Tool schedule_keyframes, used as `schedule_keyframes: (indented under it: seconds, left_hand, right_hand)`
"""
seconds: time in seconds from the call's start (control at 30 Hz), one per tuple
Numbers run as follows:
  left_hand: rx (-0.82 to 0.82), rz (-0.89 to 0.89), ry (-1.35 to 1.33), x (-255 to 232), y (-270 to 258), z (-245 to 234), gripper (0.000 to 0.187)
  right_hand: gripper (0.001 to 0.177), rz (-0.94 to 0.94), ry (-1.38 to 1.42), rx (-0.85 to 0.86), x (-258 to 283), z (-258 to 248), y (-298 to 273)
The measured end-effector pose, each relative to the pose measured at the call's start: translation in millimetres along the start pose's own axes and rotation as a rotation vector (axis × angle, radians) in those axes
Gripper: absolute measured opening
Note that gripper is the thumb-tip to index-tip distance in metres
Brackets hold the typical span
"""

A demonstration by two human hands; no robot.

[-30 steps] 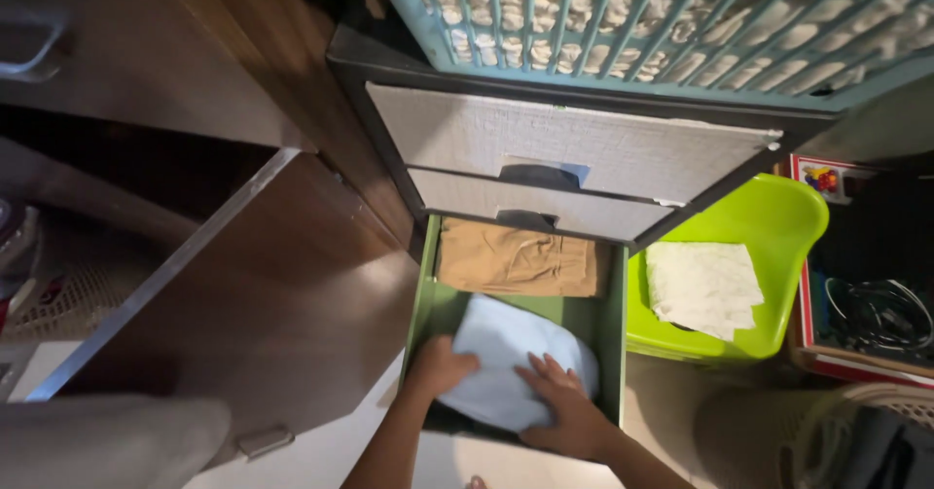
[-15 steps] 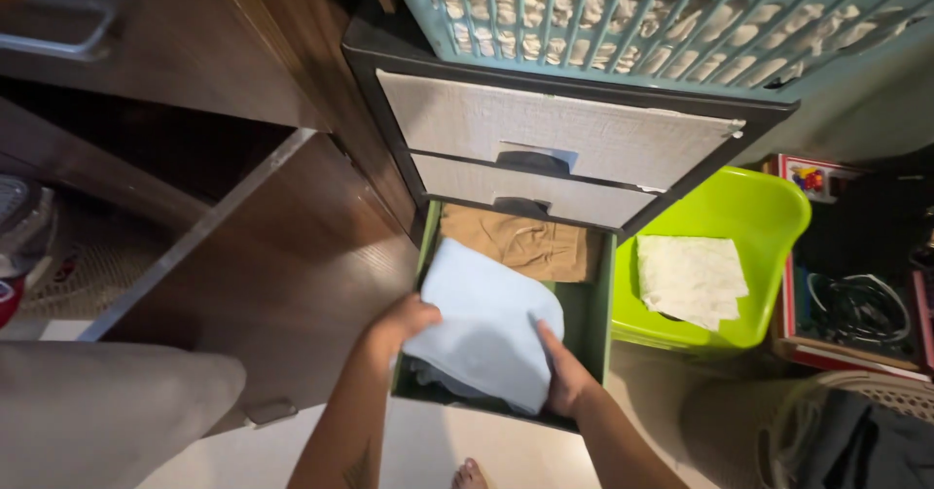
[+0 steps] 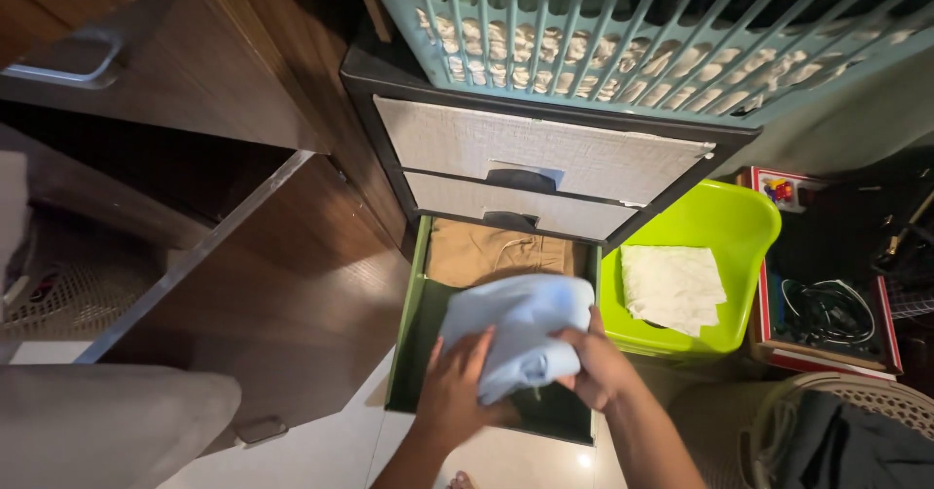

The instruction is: Organizing various articles of clothing and undergarments into a set of drawers in a bedroom.

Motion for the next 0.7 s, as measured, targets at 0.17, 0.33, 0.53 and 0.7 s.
schedule_keyframes:
  seconds: [0.17,0.33,0.53,0.7]
  left_hand:
    - [0.127,-0.291,0.076,41.3,30.9,-21.6,0.073]
    - [0.47,-0.169,-0.099,46.0,93.8,-60.1,0.047]
    - [0.62,-0.198,0.102,25.5,153.7,-88.8,0.047]
    - [0.15,-0.131,0.532,5.2,207.3,-85.1,0.031]
  right_hand:
    - [0.099,0.033,-0.12,0.005,43.2,-25.9,-6.4]
    - [0.111,-0.812,-1.297,0.39,80.9,-7.8,-20.9]
    - [0.056,-0.289,-0.631,0.188,-2.7,-31.9,62.8]
    - [0.044,-0.706,-0.382,-0.139,44.6,-14.9,112.1]
Point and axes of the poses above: each hand's wrist, its own y-axis towards the middle knuckle, its own z-axis out of the palm, x = y × z, the point moved 7 cm from there along y, towards the middle knuckle, and after that the axes turned 1 degree about x, right-handed, at the moved point
